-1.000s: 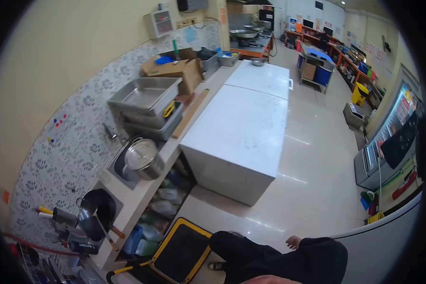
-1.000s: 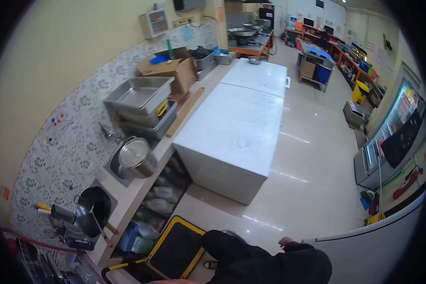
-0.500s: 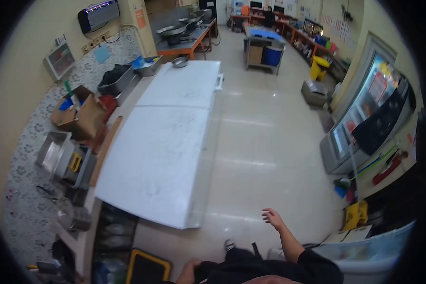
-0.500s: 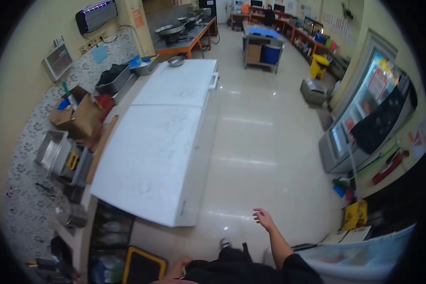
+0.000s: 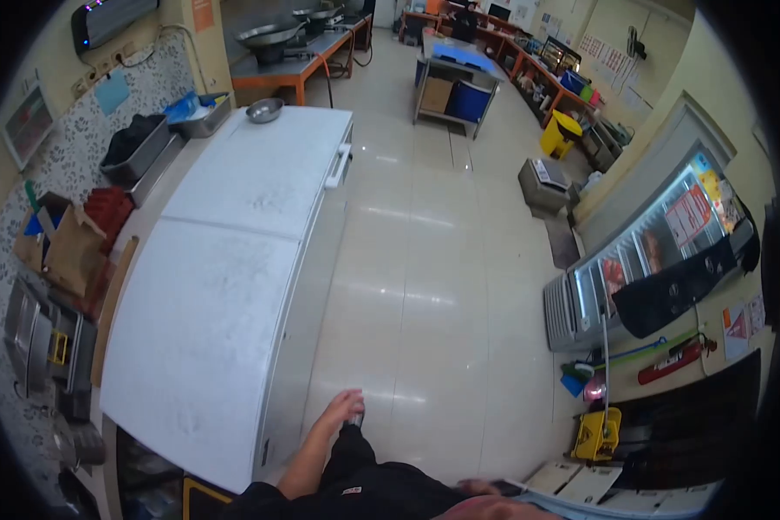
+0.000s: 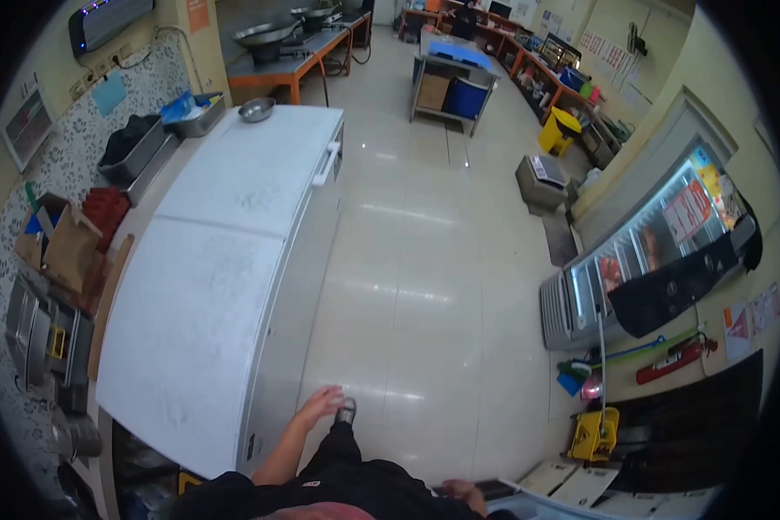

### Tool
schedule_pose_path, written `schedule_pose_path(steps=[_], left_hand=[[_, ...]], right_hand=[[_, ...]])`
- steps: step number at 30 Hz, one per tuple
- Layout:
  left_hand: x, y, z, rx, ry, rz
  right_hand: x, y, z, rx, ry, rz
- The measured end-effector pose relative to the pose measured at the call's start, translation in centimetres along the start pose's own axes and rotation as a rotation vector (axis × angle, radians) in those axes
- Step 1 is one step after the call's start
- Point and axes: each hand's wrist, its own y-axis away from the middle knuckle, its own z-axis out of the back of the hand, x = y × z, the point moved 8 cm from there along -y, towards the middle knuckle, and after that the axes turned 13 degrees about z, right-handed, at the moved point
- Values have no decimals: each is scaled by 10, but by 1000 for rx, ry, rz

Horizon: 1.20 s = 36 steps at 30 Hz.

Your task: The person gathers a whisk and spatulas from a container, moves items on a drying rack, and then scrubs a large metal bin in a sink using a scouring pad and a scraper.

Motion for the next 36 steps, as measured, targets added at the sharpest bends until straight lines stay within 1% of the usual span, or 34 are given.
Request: schedule_pose_path(steps=[1, 2, 4, 6, 8, 11, 13, 14, 15, 16, 17, 18, 19, 20, 21, 22, 23, 24, 25, 26, 27, 28, 29, 30, 31, 32, 33, 34, 35, 36], left_hand=[[-14, -14, -14, 39, -25, 85], [-32, -30, -36, 95, -70, 86], [-88, -67, -88, 198, -179, 84], [-162, -103, -151, 292, -373, 18], [-235, -146, -207, 405, -466, -32], [-331, -229, -263, 403, -586, -134], [-373, -322, -254, 305, -574, -161], [-373, -368, -243, 260, -549, -160], [-361, -409, -213, 82, -470, -211], [-372, -440, -183, -109, -406, -287], [-362, -439, -151, -340, -308, -178], [-338, -482, -104, -503, -853, -141], [-316, -472, -82, -495, -763, 102], [-294, -454, -78, -476, -651, 330], [-284, -433, -82, -447, -529, 545], [-290, -409, -96, -334, -464, 654], [-296, -402, -101, -267, -397, 630], [-310, -386, -112, -242, -234, 666], [-324, -375, -119, -319, -97, 768], [-342, -376, -124, -358, 21, 781], [-366, -387, -122, -406, 8, 715], [-377, -408, -109, -453, -8, 649], [-391, -439, -103, -467, -11, 648], [-399, -488, -85, -473, -47, 624], [-431, -520, -83, -470, -95, 579], [-488, -552, -92, -461, -132, 503], [-532, -599, -107, -418, -359, 566], [-571, -644, -116, -478, -294, 460], [-639, -665, -151, -529, -235, 351], [-707, -698, -182, -447, -221, 246]], right_hand=[[24, -15, 7, -89, -22, -68], [48, -24, 16, -159, -51, -90], [105, -52, 50, -263, -103, -56], [158, -76, 90, -354, -156, -9], [204, -106, 126, -418, -196, 25], [247, -174, 181, -461, -239, 47], [257, -219, 219, -449, -244, 27], [260, -239, 235, -429, -238, 8], [264, -254, 252, -403, -231, -15], [271, -273, 272, -389, -230, -31], [274, -285, 292, -377, -220, -53], [280, -297, 315, -370, -206, -71], [290, -311, 341, -363, -185, -81], [303, -329, 371, -361, -167, -75], [316, -352, 406, -361, -141, -56], [325, -379, 445, -367, -97, -15], [337, -408, 482, -376, -56, 33], [355, -443, 519, -396, -15, 87], [398, -476, 554, -417, 59, 165], [449, -500, 573, -426, 16, 130], [492, -523, 593, -433, -28, 91], [532, -544, 598, -436, -78, 47], [571, -584, 615, -412, -83, 147], [583, -614, 629, -389, -94, 225], [630, -617, 632, -490, -81, 110], [664, -640, 630, -505, -150, 115], [678, -653, 637, -521, -203, 94], [705, -666, 633, -438, -218, 94], [732, -680, 629, -343, -141, 61], [760, -689, 632, -316, -150, 68]])
